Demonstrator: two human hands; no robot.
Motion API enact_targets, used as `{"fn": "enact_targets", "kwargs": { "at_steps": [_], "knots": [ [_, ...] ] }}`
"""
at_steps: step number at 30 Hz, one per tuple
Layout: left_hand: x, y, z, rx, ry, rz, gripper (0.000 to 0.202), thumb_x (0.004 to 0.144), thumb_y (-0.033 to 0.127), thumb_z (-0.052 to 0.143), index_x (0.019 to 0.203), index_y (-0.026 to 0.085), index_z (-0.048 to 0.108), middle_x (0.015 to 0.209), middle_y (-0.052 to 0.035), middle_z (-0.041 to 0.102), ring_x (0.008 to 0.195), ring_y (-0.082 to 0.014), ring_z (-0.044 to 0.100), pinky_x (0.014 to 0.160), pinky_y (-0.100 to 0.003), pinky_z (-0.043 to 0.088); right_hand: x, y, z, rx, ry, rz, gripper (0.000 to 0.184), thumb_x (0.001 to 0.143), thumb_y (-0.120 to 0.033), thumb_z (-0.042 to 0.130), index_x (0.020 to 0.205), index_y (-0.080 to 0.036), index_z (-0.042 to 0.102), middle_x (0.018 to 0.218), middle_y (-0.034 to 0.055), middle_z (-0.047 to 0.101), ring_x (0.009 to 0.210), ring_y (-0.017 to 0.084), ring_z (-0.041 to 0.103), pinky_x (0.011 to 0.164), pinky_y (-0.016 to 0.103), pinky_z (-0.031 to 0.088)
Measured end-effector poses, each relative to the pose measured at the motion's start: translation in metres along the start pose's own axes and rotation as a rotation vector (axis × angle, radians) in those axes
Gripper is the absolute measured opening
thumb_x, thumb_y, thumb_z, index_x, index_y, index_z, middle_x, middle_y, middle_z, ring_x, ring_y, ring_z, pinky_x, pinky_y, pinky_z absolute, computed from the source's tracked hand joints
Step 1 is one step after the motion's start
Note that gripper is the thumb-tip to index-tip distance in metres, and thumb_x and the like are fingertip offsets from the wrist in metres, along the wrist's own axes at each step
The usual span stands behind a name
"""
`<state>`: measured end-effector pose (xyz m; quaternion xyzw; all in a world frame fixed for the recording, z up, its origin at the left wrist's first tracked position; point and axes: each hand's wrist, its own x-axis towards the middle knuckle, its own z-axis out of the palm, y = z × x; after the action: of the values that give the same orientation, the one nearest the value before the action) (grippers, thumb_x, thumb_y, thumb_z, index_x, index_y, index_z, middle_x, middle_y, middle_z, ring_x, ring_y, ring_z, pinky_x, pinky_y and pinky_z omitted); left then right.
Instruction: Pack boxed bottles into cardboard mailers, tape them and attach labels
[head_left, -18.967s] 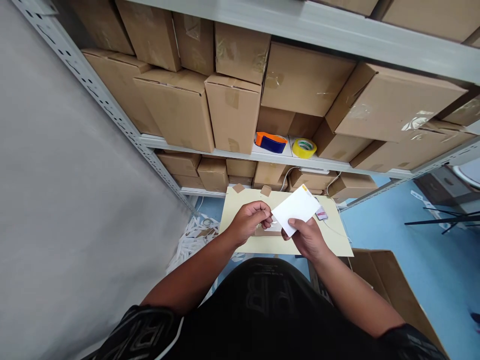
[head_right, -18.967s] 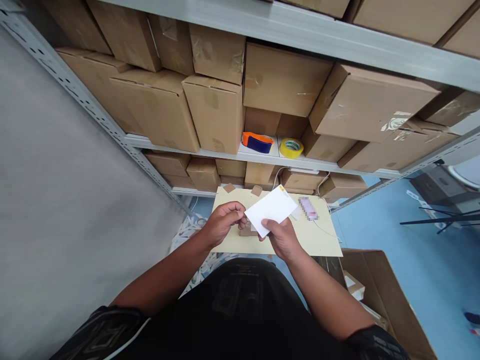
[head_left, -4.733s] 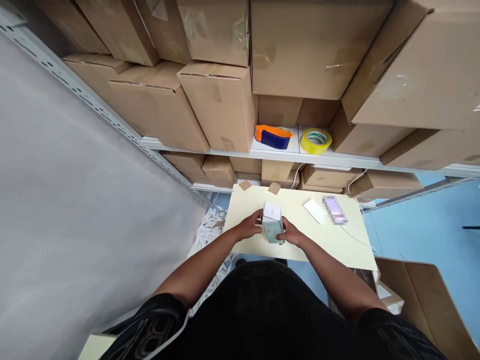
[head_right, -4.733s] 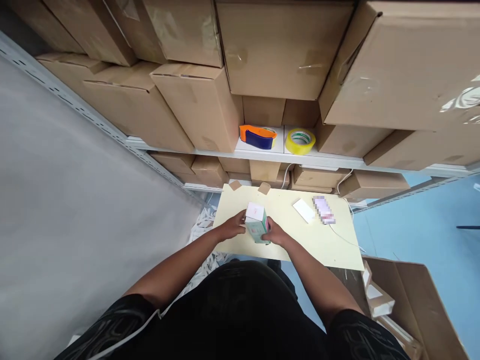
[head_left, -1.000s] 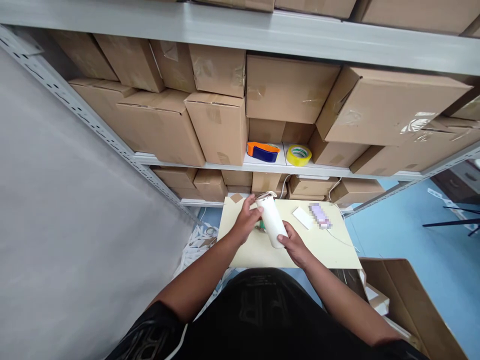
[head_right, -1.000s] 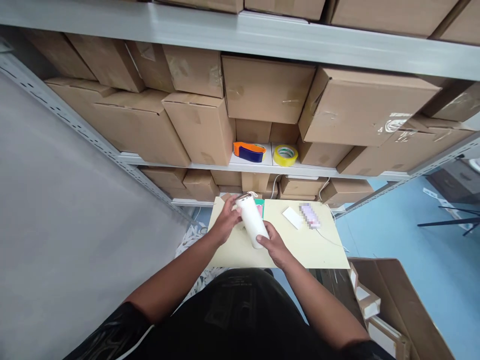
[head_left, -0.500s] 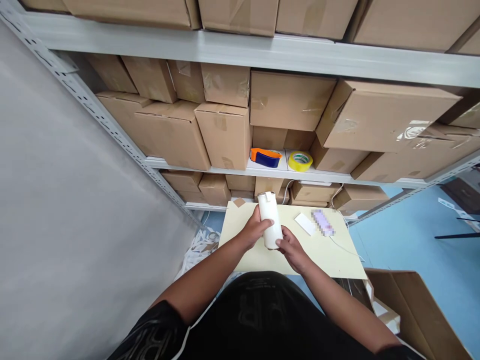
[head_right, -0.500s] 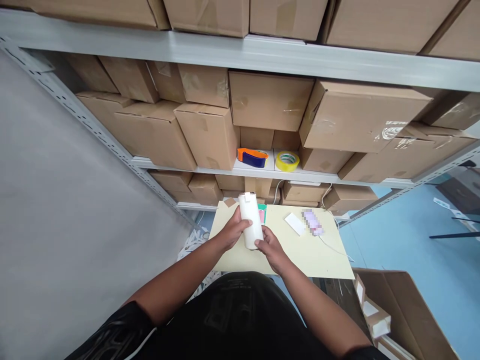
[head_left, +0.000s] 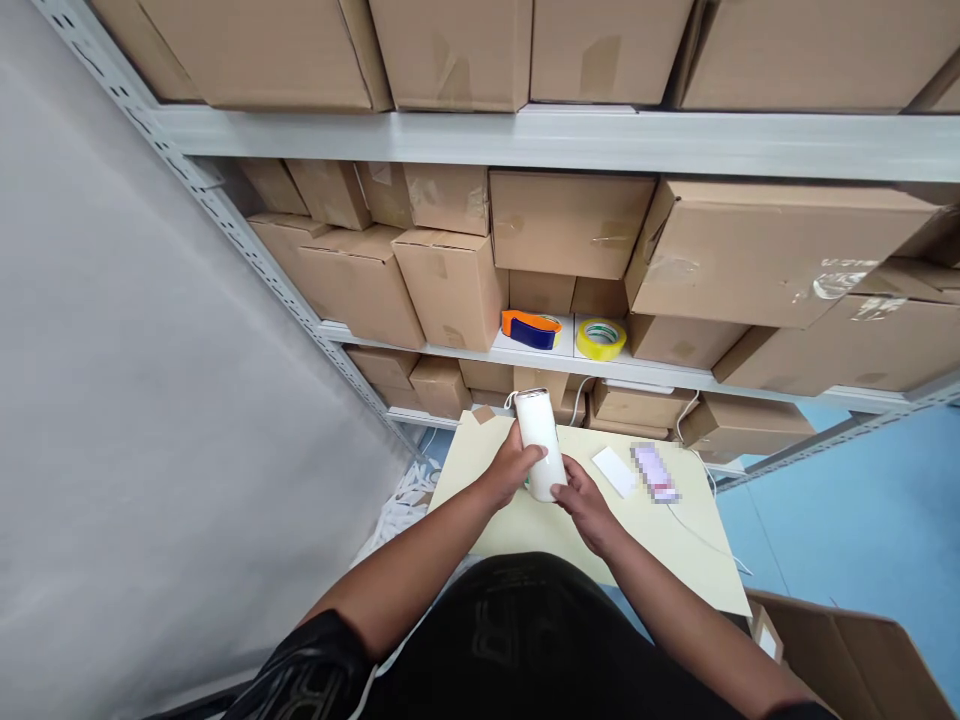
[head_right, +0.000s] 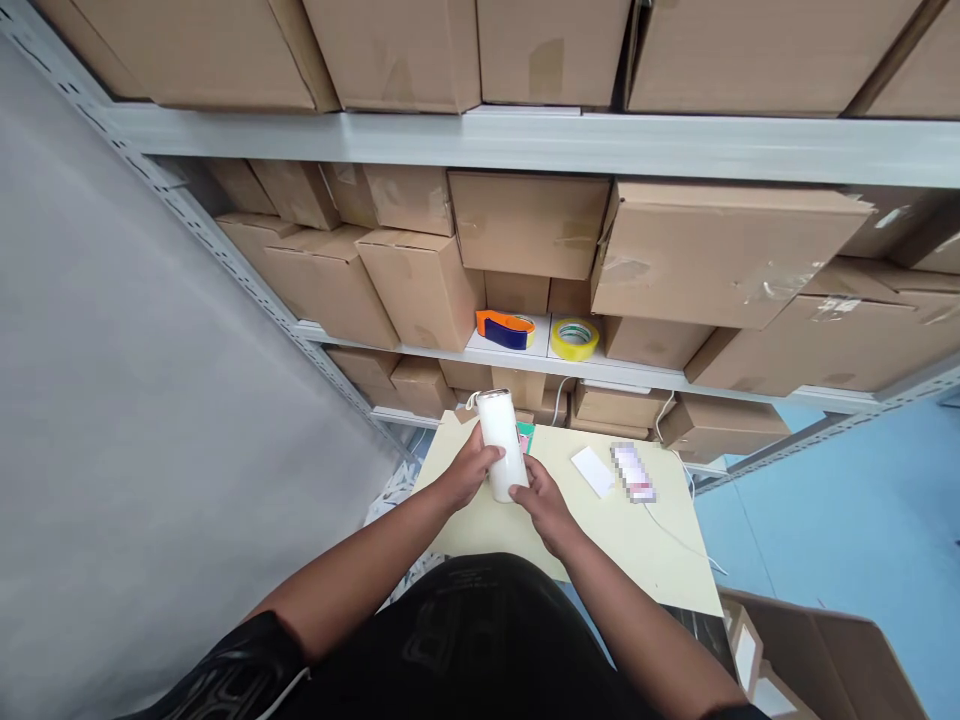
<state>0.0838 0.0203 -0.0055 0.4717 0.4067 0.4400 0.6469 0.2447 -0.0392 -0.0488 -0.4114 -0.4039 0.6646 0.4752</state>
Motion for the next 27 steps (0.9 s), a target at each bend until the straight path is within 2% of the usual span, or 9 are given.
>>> {"fn": "enact_targets", "kwargs": {
  "at_steps": [4,8,10,13,15,18,21,23,27],
  "knots": [
    [0.008,-0.002,0.009,0.118,0.06,0.049,0.06,0.078,0.042,0.079,0.127,0.019,0.054,0.121,-0.0105,0.068,0.109,-0.0268,0.066,0.089,-0.038,0.054,0.004,0.01,-0.012,-0.089,0.095,-0.122,0.069,0.072,-0.046,0.087,0.129,-0.028,0.052,0.132,0.0096,0.062,0.122,0.031,0.059,0.104,0.047,0.049],
    [0.017,-0.005,0.016,0.095,0.181,0.005,0.053,0.076,0.036,0.08,0.121,0.019,0.056,0.115,-0.0093,0.071,0.106,-0.0268,0.067,0.09,-0.039,0.054,0.005,0.016,-0.029,-0.165,0.16,-0.134,0.073,0.068,-0.049,0.089,0.127,-0.028,0.05,0.13,0.0099,0.06,0.12,0.031,0.058,0.1,0.045,0.051],
    [0.02,-0.006,0.019,0.079,0.207,0.006,0.046,0.077,0.03,0.074,0.119,0.019,0.058,0.114,-0.0086,0.072,0.106,-0.0261,0.067,0.091,-0.039,0.054,0.005,0.011,-0.037,-0.113,0.138,-0.084,0.065,0.075,-0.053,0.081,0.127,-0.028,0.051,0.131,0.0095,0.061,0.121,0.031,0.058,0.097,0.045,0.052],
    [0.02,-0.007,0.025,0.049,0.165,0.006,0.05,0.076,0.026,0.067,0.125,0.021,0.056,0.117,-0.007,0.071,0.103,-0.0244,0.066,0.09,-0.038,0.053,0.003,0.0,-0.046,0.023,0.006,0.073,0.056,0.083,-0.056,0.067,0.129,-0.027,0.054,0.126,0.0099,0.064,0.115,0.033,0.063,0.09,0.045,0.054],
    [0.019,-0.009,0.028,0.047,0.136,-0.018,0.053,0.078,0.031,0.067,0.129,0.022,0.054,0.117,-0.0062,0.07,0.101,-0.0238,0.067,0.086,-0.037,0.054,0.002,-0.002,-0.049,0.019,-0.032,0.095,0.054,0.081,-0.053,0.069,0.126,-0.026,0.056,0.121,0.0093,0.066,0.11,0.032,0.064,0.088,0.045,0.054],
    [0.018,-0.013,0.032,0.067,0.166,-0.029,0.058,0.081,0.044,0.073,0.131,0.022,0.052,0.115,-0.0069,0.07,0.101,-0.0242,0.067,0.083,-0.035,0.054,0.002,0.006,-0.055,-0.166,0.078,-0.028,0.061,0.071,-0.049,0.082,0.122,-0.027,0.055,0.12,0.0075,0.063,0.11,0.031,0.06,0.089,0.043,0.052],
    [0.017,-0.015,0.035,0.069,0.253,-0.024,0.068,0.075,0.048,0.082,0.129,0.02,0.052,0.112,-0.0078,0.07,0.099,-0.0244,0.067,0.083,-0.034,0.054,0.004,0.017,-0.062,-0.316,0.171,-0.097,0.074,0.062,-0.047,0.089,0.122,-0.028,0.051,0.122,0.0077,0.059,0.112,0.031,0.057,0.093,0.044,0.051],
    [0.018,-0.014,0.037,0.07,0.292,-0.015,0.067,0.072,0.043,0.084,0.126,0.019,0.053,0.112,-0.008,0.07,0.101,-0.0241,0.066,0.084,-0.034,0.053,0.005,0.019,-0.068,-0.265,0.122,-0.088,0.073,0.066,-0.049,0.087,0.126,-0.028,0.05,0.123,0.0082,0.06,0.113,0.03,0.058,0.096,0.045,0.051],
    [0.017,-0.01,0.042,0.065,0.275,0.015,0.057,0.074,0.032,0.073,0.125,0.019,0.053,0.114,-0.0072,0.069,0.1,-0.0224,0.065,0.08,-0.031,0.052,0.006,0.008,-0.077,-0.087,-0.132,0.026,0.056,0.082,-0.051,0.072,0.131,-0.027,0.058,0.122,0.0083,0.067,0.111,0.03,0.062,0.095,0.046,0.051]
  ]
}}
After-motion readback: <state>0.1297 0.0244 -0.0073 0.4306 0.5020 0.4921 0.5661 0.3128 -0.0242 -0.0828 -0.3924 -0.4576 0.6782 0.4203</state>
